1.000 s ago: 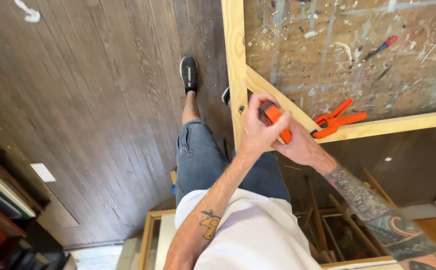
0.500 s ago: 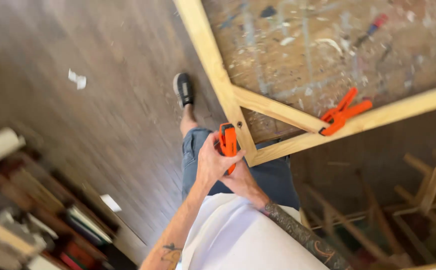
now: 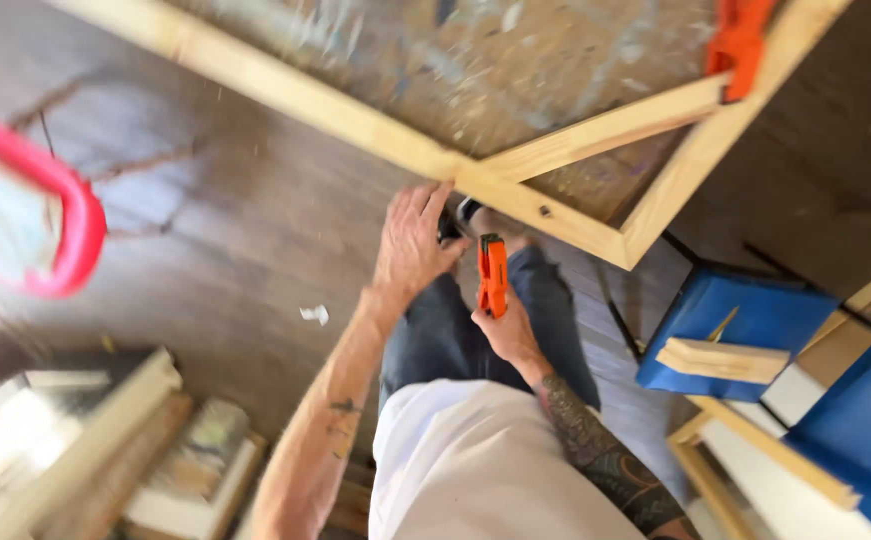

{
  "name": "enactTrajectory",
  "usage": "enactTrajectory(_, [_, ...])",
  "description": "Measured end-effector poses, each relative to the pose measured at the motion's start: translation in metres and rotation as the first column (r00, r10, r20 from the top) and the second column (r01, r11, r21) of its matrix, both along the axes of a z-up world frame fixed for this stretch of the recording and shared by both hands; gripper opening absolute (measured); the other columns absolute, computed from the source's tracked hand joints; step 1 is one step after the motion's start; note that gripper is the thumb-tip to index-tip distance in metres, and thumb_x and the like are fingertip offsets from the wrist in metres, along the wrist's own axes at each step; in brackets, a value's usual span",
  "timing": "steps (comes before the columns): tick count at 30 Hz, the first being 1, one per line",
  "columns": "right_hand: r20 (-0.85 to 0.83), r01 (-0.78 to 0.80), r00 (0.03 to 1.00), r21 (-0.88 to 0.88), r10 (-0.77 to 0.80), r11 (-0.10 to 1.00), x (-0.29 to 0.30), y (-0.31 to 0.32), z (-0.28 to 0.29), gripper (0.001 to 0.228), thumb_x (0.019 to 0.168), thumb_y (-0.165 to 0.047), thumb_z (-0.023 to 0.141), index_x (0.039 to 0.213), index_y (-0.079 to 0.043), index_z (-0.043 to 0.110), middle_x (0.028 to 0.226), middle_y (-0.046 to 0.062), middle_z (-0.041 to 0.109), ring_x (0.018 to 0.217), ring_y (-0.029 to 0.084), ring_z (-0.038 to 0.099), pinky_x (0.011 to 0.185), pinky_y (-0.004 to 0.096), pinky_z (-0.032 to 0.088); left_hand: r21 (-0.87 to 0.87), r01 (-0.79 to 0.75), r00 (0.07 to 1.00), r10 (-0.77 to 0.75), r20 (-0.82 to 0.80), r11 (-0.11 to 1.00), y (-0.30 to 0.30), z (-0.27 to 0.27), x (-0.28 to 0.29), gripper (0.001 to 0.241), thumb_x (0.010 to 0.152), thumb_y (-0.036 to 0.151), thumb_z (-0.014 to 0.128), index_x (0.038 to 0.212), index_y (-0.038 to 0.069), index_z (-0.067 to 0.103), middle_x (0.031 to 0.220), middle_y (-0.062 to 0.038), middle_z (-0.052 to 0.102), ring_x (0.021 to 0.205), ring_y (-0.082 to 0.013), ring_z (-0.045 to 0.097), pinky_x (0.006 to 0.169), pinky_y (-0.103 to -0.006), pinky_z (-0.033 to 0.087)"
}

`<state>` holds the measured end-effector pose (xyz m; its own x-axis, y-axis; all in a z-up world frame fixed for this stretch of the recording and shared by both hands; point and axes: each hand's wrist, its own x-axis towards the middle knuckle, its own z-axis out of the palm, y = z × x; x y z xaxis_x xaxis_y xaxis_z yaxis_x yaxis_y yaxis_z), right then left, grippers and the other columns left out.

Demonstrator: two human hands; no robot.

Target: Assembling a wooden frame by gluing and clamping corner joints

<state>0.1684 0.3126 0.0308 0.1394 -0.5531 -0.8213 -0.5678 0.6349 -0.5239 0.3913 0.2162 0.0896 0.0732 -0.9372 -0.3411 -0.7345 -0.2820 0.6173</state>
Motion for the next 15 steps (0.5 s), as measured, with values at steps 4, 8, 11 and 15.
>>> enactTrajectory(4, [-0.083, 0.13, 0.988, -0.028, -0.132, 0.991, 0.013, 0.006, -0.018, 0.034, 0.079, -0.027, 0.074, 0.107, -0.012, 0.065, 0.104, 0.016, 0.073, 0.105, 0.038, 0.07, 0.091, 0.051, 0.054, 0.042, 0.631, 0.723, -0.606, 0.331, 0.775, -0.059, -0.049, 0.019, 0.115, 0.065, 0.033, 0.095, 0.159, 0.012, 0.032, 0.153, -0.009, 0.043, 0.141, -0.0246, 0.047, 0.126, -0.0492, 0.023])
enactTrajectory(8, [-0.14, 0.22, 0.966, 0.002, -0.217, 0.976, 0.031, 0.008, -0.039, 0.032, 0.081, -0.029, 0.074, 0.105, -0.012, 0.064, 0.103, 0.015, 0.072, 0.106, 0.038, 0.07, 0.09, 0.05, 0.053, -0.135, 0.75, 0.639, -0.658, 0.399, 0.647, -0.077, -0.089, 0.016, 0.112, 0.06, 0.03, 0.096, 0.155, 0.012, 0.04, 0.134, -0.006, 0.055, 0.119, -0.0225, 0.062, 0.108, -0.0409, 0.046])
enactTrajectory(11, [-0.147, 0.295, 0.942, -0.061, -0.3, 0.954, 0.047, 0.011, -0.053, 0.032, 0.08, -0.029, 0.074, 0.104, -0.01, 0.064, 0.1, 0.017, 0.072, 0.102, 0.039, 0.071, 0.088, 0.05, 0.055, -0.26, 0.746, 0.663, -0.652, 0.367, 0.613, -0.077, -0.103, 0.022, 0.095, 0.058, 0.028, 0.095, 0.142, 0.012, 0.054, 0.123, -0.004, 0.058, 0.107, -0.0227, 0.065, 0.094, -0.0383, 0.051])
enactTrajectory(15, [-0.199, 0.306, 0.924, -0.122, -0.326, 0.944, 0.063, 0.017, -0.062, 0.034, 0.079, -0.034, 0.073, 0.102, -0.011, 0.063, 0.095, 0.018, 0.071, 0.099, 0.042, 0.07, 0.086, 0.053, 0.054, -0.265, 0.7, 0.713, -0.67, 0.207, 0.663, -0.076, -0.117, 0.026, 0.086, 0.063, 0.032, 0.094, 0.139, 0.015, 0.058, 0.112, -0.002, 0.061, 0.101, -0.0231, 0.064, 0.089, -0.0391, 0.052])
